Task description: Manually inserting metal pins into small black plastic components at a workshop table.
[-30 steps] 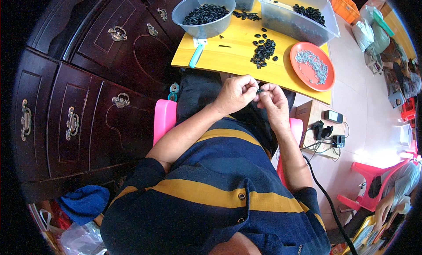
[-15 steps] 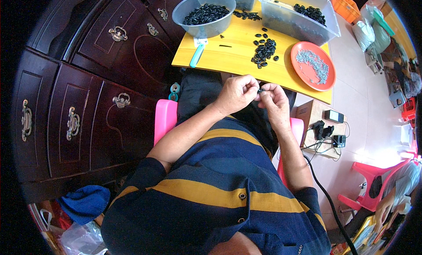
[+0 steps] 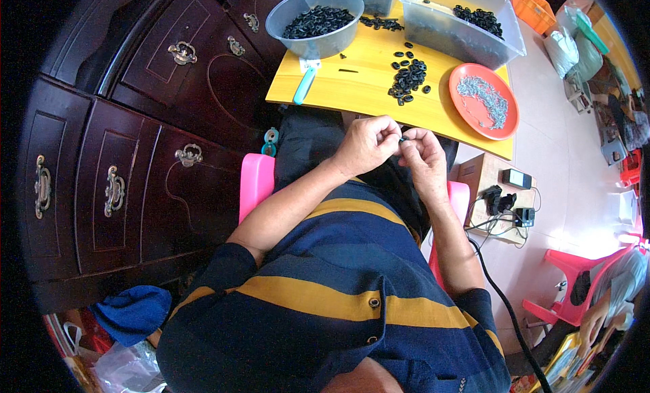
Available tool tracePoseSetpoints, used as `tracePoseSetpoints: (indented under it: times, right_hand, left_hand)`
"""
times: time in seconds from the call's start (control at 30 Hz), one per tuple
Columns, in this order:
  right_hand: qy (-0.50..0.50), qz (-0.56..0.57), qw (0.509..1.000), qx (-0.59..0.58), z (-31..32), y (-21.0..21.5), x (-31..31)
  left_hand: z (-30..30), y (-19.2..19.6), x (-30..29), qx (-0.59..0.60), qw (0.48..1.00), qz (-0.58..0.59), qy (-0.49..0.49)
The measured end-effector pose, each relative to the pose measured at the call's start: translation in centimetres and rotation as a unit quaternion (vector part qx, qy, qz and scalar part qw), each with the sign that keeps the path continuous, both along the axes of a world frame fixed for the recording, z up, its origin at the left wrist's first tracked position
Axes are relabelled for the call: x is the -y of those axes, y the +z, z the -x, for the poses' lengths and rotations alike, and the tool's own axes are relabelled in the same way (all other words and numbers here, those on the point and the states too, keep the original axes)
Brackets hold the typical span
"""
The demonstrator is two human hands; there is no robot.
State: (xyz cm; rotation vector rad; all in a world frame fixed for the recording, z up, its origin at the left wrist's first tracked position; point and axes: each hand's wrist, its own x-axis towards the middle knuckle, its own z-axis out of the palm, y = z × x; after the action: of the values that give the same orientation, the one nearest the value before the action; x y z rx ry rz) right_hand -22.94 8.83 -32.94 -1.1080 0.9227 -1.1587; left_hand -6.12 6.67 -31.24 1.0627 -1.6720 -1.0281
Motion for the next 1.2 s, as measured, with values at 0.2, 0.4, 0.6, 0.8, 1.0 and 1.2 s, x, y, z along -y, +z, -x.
tracePoseSetpoints:
  times: [0.2, 0.4, 0.6, 0.8, 1.0, 1.2]
  right_hand:
    - [-0.002, -0.004, 1.000, -0.002, 0.07, 0.41, -0.08]
    - [-0.003, 0.002, 1.000, -0.003, -0.15, 0.58, -0.15]
    - [-0.001, -0.005, 1.000, -0.001, -0.08, 0.48, -0.07]
    - [-0.008, 0.002, 1.000, -0.011, -0.02, 0.28, -0.08]
    - [-0.001, 0.006, 0.999, -0.037, -0.04, 0.15, 0.00]
    - [-0.032, -0.012, 0.999, 0.025, 0.10, 0.64, 0.11]
  left_hand:
    - [-0.46, 0.92, 0.10, 0.054, 0.997, 0.031, 0.037]
    - [-0.09, 1.00, -0.11, -0.009, 1.000, -0.010, 0.000]
    - [-0.08, 0.87, -0.03, 0.009, 1.000, 0.008, -0.004]
    - [-0.01, 0.76, 0.07, 0.019, 1.000, 0.020, -0.008]
    - [-0.05, 0.52, 0.31, 0.031, 0.999, 0.026, -0.011]
    - [0.03, 0.33, 0.76, -0.020, 1.000, -0.011, -0.020]
